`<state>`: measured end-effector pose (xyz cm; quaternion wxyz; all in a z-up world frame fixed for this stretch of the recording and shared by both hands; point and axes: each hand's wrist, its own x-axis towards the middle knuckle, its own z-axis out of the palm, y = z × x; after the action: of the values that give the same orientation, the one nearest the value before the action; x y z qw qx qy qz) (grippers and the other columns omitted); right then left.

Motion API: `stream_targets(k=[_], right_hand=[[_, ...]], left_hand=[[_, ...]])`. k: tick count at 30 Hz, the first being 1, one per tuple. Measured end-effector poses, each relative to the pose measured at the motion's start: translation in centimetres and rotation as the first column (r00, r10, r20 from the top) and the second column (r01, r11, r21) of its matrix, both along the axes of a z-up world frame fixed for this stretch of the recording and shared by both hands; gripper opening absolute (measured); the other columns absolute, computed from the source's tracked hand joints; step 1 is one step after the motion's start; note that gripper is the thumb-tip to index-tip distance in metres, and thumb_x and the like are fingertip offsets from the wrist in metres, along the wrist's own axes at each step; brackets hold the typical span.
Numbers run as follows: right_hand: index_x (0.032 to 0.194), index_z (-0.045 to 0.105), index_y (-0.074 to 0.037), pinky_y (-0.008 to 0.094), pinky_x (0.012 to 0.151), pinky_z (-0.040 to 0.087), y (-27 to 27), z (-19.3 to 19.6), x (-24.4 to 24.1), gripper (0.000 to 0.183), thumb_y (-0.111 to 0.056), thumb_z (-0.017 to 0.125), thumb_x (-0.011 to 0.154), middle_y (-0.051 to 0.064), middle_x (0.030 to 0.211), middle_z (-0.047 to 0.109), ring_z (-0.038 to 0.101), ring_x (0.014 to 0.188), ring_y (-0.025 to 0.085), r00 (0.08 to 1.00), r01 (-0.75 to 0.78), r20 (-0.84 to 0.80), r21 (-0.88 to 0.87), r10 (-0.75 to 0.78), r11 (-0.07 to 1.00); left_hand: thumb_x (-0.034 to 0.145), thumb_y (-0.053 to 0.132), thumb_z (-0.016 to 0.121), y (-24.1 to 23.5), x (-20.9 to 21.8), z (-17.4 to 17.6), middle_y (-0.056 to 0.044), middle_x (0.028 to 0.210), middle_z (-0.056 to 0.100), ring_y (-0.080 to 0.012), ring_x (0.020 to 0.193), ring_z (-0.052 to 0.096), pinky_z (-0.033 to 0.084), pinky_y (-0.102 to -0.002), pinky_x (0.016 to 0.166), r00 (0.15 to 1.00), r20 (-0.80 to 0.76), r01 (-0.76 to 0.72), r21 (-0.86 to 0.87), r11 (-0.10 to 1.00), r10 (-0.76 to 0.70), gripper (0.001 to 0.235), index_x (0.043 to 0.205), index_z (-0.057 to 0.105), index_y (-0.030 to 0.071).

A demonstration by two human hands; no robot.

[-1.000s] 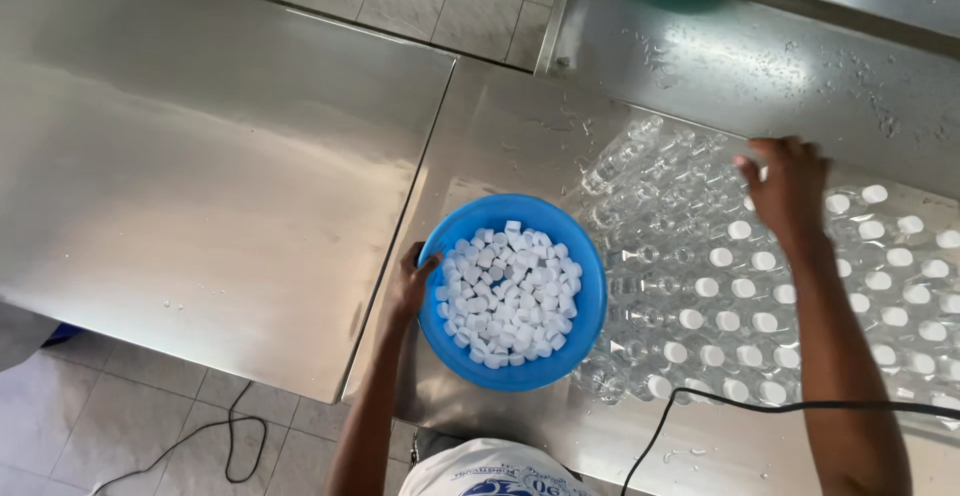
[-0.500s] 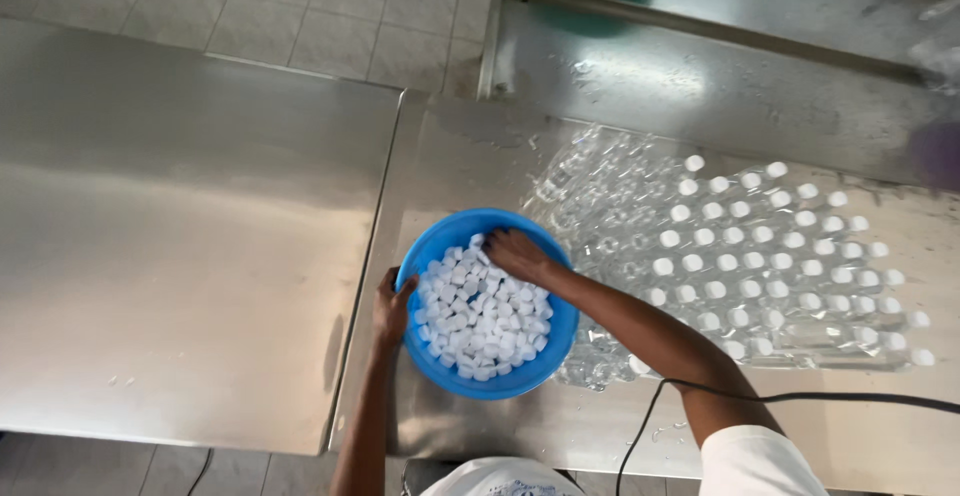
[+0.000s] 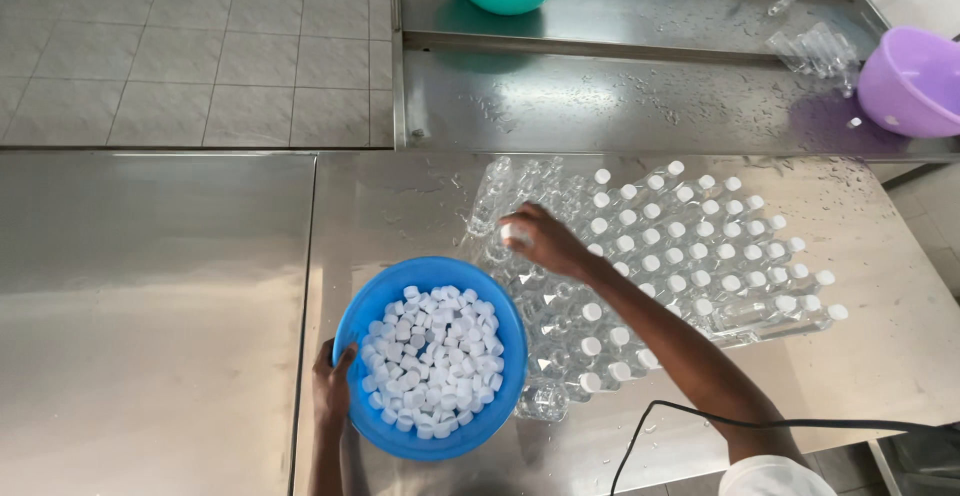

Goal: The person repeatedly picks up white bottle caps from a blue bowl and screws them onto the openings of clear plastic bottles arranged on a stainless steel table. The person works methodically across the rows of bottles, securing each cap by hand.

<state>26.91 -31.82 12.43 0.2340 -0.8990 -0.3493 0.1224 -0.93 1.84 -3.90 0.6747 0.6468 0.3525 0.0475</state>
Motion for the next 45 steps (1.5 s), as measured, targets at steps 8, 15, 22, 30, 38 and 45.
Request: stream_targets(k=[8, 15, 22, 30, 38, 45], right_hand=[[0.135, 0.075, -0.010, 0.043, 0.092, 0.050, -14.8, -7.7, 17.2, 0.044, -0.040, 0.075, 0.104, 0.007, 0.107, 0.061, 0.061, 0.110, 0.028, 0.943, 0.212, 0.254, 0.037, -0.214, 0.977], [0.121, 0.084, -0.024, 0.047, 0.121, 0.017, -13.6, -6.7, 18.4, 0.050, -0.065, 0.065, 0.098, -0.003, 0.124, 0.074, 0.053, 0.131, 0.024, 0.976, 0.194, 0.137, -0.183, -0.171, 0.964], [0.133, 0.081, -0.028, 0.041, 0.116, 0.017, -13.3, -5.1, 19.4, 0.038, -0.047, 0.060, 0.108, -0.008, 0.123, 0.085, 0.073, 0.125, 0.015, 0.980, 0.173, -0.067, -0.169, -0.187, 0.970], [0.133, 0.081, -0.020, 0.043, 0.105, 0.055, -13.1, -5.8, 21.8, 0.047, -0.050, 0.066, 0.100, 0.005, 0.139, 0.080, 0.076, 0.123, 0.026, 0.848, 0.082, -0.520, -0.060, -0.101, 0.995], [0.129, 0.083, -0.016, 0.038, 0.102, 0.061, -13.3, -6.1, 22.1, 0.035, -0.036, 0.070, 0.103, 0.006, 0.134, 0.082, 0.076, 0.122, 0.024, 0.872, 0.091, -0.485, 0.031, -0.065, 0.995], [0.140, 0.076, -0.040, 0.073, 0.107, 0.036, -14.2, -8.7, 22.2, 0.036, -0.055, 0.059, 0.112, 0.000, 0.129, 0.082, 0.070, 0.126, 0.044, 0.988, 0.156, 0.049, -0.329, -0.149, 0.931]], left_hand=[[0.090, 0.038, 0.069, 0.2, 0.1, 0.8, -0.023, 0.122, 0.080, -0.0397, 0.113, 0.073, 0.058, -0.052, 0.091, 0.989, -0.145, -0.007, 0.040, 0.999, 0.013, 0.055, 0.132, 0.075, 0.003], [0.092, 0.036, 0.071, 0.8, 0.4, -0.9, -0.026, 0.116, 0.079, -0.0412, 0.105, 0.072, 0.058, -0.052, 0.088, 0.974, -0.223, -0.021, 0.006, 1.000, 0.022, 0.053, 0.130, 0.075, 0.000], [0.093, 0.036, 0.071, 0.8, 0.3, -0.3, -0.027, 0.120, 0.079, -0.0431, 0.108, 0.072, 0.058, -0.054, 0.091, 0.966, -0.255, -0.030, 0.014, 0.999, 0.033, 0.054, 0.133, 0.074, 0.001], [0.091, 0.031, 0.075, 1.0, -0.4, -2.0, -0.025, 0.102, 0.076, -0.0390, 0.093, 0.069, 0.056, -0.050, 0.078, 0.973, -0.212, -0.088, 0.030, 0.996, 0.092, 0.046, 0.125, 0.075, -0.001], [0.093, 0.027, 0.071, 0.3, 0.2, -0.5, -0.028, 0.114, 0.078, -0.0444, 0.103, 0.073, 0.060, -0.054, 0.084, 0.992, -0.100, -0.080, -0.055, 0.995, 0.074, 0.047, 0.129, 0.072, -0.004], [0.096, 0.032, 0.073, 0.2, -0.6, 0.9, -0.018, 0.105, 0.074, -0.0279, 0.101, 0.062, 0.050, -0.047, 0.090, 0.997, 0.034, 0.061, 0.106, 0.993, -0.065, 0.041, 0.127, 0.077, 0.005]])
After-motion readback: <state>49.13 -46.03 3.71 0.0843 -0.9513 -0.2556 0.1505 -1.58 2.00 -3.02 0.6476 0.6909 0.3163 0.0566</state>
